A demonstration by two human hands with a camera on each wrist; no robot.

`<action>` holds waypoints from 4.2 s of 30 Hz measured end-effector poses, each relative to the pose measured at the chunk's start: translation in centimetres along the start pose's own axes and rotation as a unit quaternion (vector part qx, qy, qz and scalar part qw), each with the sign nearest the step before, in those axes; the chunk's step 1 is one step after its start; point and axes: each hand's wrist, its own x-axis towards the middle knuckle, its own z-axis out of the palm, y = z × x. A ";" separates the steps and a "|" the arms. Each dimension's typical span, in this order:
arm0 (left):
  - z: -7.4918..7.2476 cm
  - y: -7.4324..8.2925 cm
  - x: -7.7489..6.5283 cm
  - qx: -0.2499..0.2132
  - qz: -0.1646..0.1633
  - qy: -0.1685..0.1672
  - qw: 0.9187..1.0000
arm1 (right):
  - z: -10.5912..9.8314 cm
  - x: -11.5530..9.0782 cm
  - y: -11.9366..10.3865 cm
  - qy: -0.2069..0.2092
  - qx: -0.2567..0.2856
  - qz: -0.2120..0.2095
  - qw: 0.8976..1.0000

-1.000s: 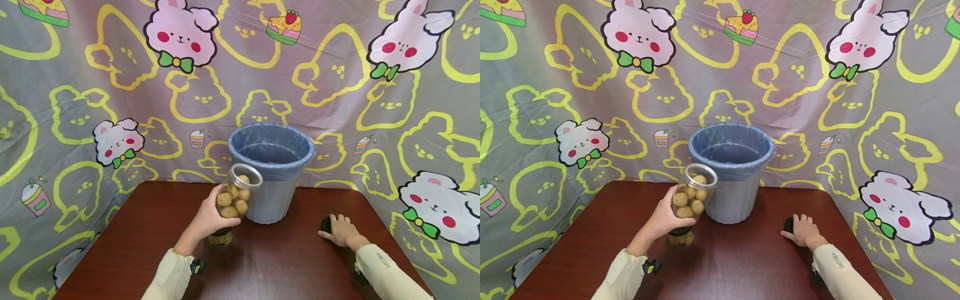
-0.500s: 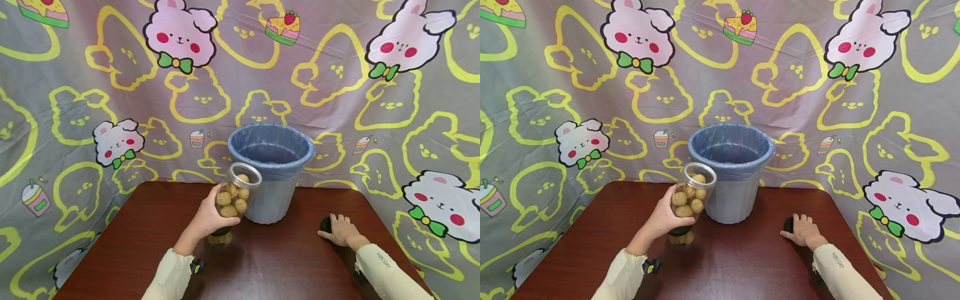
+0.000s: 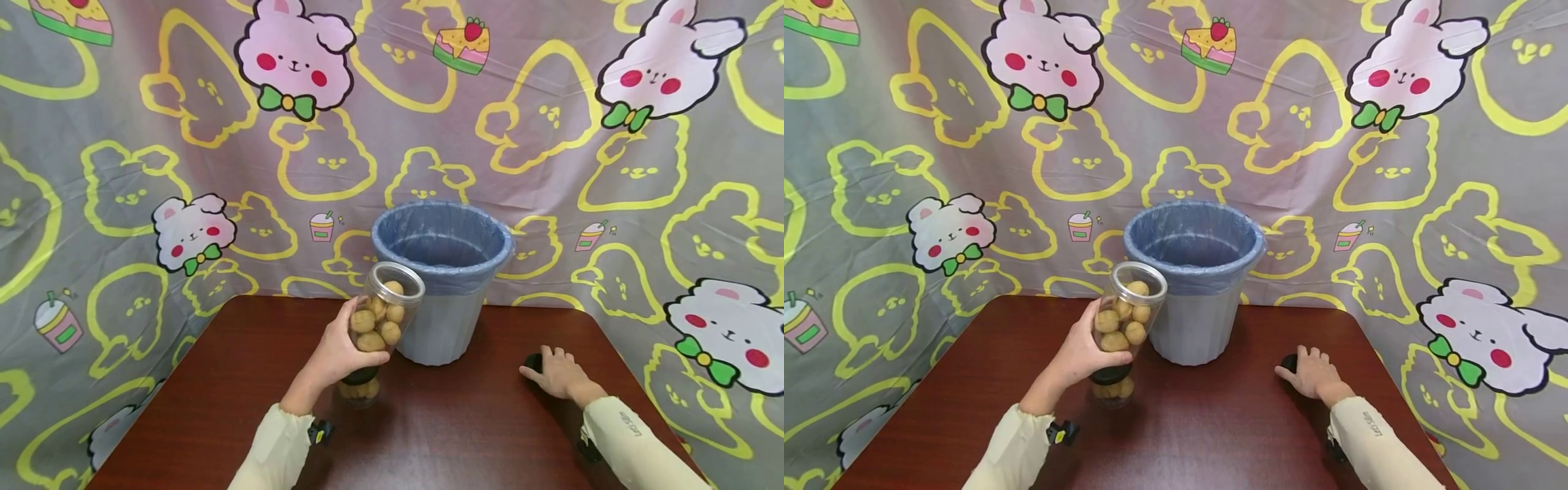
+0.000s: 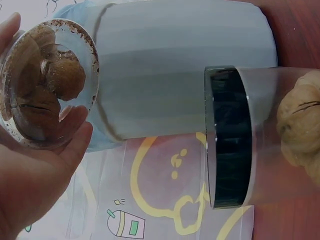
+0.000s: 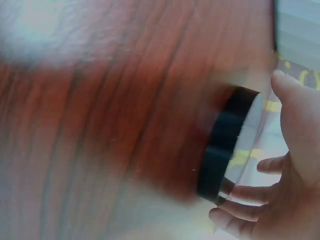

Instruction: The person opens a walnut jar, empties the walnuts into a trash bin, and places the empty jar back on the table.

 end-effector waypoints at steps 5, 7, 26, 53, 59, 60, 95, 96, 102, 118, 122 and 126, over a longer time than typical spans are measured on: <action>-0.3 0.2 0.2 -0.003 0.003 0.001 1.000 | -0.9 0.2 -0.4 0.031 0.013 -0.020 0.999; -0.5 0.3 0.3 -0.004 0.004 0.000 1.000 | -1.4 0.4 -0.7 0.051 0.019 -0.036 0.998; -3.2 2.1 1.7 0.021 0.005 -0.011 1.000 | -8.2 0.5 -5.9 0.151 0.158 -0.075 0.973; -6.4 4.0 4.5 0.066 -0.016 -0.011 0.998 | -15.6 1.1 -10.9 0.193 0.304 -0.080 0.930; -6.8 4.5 5.3 0.096 -0.027 -0.009 0.995 | -16.6 1.4 -12.0 0.176 0.317 -0.076 0.929; -6.9 4.6 5.5 0.098 -0.029 -0.009 0.995 | -16.8 1.5 -12.2 0.174 0.322 -0.076 0.927; -9.1 7.4 9.7 0.162 -0.017 -0.083 0.983 | -18.3 3.2 -15.5 0.130 0.352 -0.007 0.927; -9.1 7.5 9.7 0.163 -0.017 -0.084 0.983 | -18.3 3.2 -15.5 0.134 0.346 -0.006 0.929; -9.2 8.3 10.2 0.181 -0.019 -0.082 0.980 | -18.3 3.1 -15.6 0.127 0.333 -0.014 0.934; -9.1 9.4 11.8 0.272 0.007 -0.087 0.958 | -17.8 3.3 -15.6 0.135 0.322 -0.017 0.937; -8.8 10.1 12.2 0.310 0.017 -0.092 0.946 | -17.7 3.4 -15.6 0.146 0.315 -0.019 0.938; -8.5 10.6 12.7 0.340 0.016 -0.095 0.935 | -17.7 3.5 -15.6 0.142 0.313 -0.021 0.939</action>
